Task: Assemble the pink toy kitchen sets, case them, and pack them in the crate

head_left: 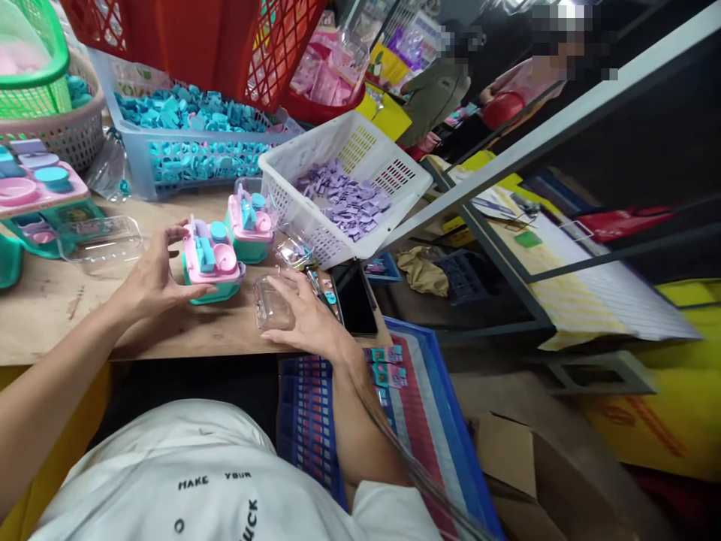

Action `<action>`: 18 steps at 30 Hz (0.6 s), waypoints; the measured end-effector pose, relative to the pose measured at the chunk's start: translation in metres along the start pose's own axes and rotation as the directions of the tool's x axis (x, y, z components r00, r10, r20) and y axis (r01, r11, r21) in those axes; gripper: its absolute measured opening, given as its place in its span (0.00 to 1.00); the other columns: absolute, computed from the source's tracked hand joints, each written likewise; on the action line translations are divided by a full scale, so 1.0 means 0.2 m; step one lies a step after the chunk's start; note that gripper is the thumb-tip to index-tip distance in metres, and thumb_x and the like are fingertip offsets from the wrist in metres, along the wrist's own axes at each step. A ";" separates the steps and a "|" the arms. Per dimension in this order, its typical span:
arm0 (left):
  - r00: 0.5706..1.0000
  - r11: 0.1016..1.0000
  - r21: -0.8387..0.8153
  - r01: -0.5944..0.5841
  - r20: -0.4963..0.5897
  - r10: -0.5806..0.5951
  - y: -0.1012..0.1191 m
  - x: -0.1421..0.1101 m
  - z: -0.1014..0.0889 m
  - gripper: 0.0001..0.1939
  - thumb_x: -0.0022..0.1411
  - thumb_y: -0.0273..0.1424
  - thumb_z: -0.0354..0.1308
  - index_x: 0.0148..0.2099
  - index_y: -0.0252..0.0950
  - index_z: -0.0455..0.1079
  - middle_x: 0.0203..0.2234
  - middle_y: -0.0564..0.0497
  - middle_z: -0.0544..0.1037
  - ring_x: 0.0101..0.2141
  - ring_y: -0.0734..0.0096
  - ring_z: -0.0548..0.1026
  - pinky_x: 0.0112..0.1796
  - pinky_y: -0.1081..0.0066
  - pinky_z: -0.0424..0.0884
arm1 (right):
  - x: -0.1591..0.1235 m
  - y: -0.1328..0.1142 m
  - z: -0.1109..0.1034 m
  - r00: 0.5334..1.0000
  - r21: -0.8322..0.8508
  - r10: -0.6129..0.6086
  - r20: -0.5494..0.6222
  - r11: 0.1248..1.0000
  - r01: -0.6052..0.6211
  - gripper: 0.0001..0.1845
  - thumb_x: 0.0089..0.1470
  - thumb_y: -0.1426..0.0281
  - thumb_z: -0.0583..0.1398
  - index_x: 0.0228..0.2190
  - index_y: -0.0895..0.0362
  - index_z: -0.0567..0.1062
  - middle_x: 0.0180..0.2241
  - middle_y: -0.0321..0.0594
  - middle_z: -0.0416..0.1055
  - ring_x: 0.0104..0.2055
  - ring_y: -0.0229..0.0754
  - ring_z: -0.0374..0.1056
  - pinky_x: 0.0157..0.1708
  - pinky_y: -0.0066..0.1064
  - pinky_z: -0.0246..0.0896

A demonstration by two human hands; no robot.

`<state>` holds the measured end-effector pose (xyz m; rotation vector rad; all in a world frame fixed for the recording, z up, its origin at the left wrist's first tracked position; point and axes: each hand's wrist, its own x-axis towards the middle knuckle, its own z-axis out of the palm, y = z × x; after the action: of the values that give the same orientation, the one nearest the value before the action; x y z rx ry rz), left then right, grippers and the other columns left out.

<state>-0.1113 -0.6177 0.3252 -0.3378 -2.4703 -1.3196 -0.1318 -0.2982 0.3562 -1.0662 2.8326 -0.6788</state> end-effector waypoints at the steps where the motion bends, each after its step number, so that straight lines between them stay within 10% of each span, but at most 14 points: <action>1: 1.000 1.000 -0.011 -0.007 0.004 0.007 -0.01 0.01 0.00 0.51 0.50 0.53 0.71 0.66 0.34 0.53 0.65 0.35 0.63 0.64 0.44 0.65 0.62 0.46 0.66 | 0.00 -0.01 0.00 0.999 -0.040 0.051 0.002 0.998 -0.051 0.53 0.43 0.55 0.75 0.66 0.49 0.63 0.62 0.50 0.59 0.64 0.57 0.62 0.63 0.49 0.64; 4: 1.000 0.999 -0.032 -0.005 -0.007 0.005 -0.03 0.02 0.01 0.50 0.47 0.53 0.72 0.65 0.38 0.55 0.63 0.39 0.65 0.62 0.45 0.67 0.62 0.46 0.67 | 0.00 -0.02 -0.01 0.985 -0.139 0.168 -0.041 0.975 -0.172 0.59 0.38 0.48 0.75 0.67 0.48 0.61 0.56 0.52 0.63 0.59 0.62 0.67 0.58 0.54 0.67; 9: 0.998 0.995 -0.081 0.058 0.001 -0.058 -0.02 0.01 0.02 0.52 0.47 0.49 0.74 0.67 0.40 0.52 0.63 0.37 0.65 0.62 0.44 0.68 0.57 0.47 0.74 | -0.01 -0.01 -0.03 0.994 -0.084 -0.032 0.106 0.996 0.041 0.61 0.36 0.47 0.75 0.68 0.48 0.61 0.63 0.51 0.61 0.67 0.59 0.59 0.66 0.52 0.59; 14: 0.996 0.990 -0.117 0.082 -0.022 -0.085 0.03 -0.01 0.04 0.59 0.44 0.48 0.75 0.70 0.40 0.47 0.63 0.34 0.63 0.60 0.44 0.68 0.55 0.46 0.74 | -0.01 -0.01 -0.04 0.971 -0.153 0.229 0.060 0.964 -0.218 0.49 0.51 0.45 0.67 0.68 0.47 0.61 0.63 0.52 0.65 0.64 0.61 0.64 0.58 0.53 0.66; 18: 0.999 0.992 -0.117 0.044 -0.001 -0.044 0.02 -0.04 0.06 0.62 0.45 0.46 0.74 0.73 0.41 0.42 0.66 0.33 0.57 0.63 0.44 0.65 0.55 0.46 0.73 | -0.02 -0.02 -0.08 0.977 -0.127 0.104 0.186 0.989 -0.081 0.58 0.42 0.50 0.74 0.69 0.49 0.58 0.66 0.51 0.60 0.66 0.58 0.62 0.60 0.49 0.65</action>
<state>-0.1048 -0.6061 0.3202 -0.3095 -2.4156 -1.4857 -0.1297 -0.2916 0.3721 -0.9499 2.7625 -0.3813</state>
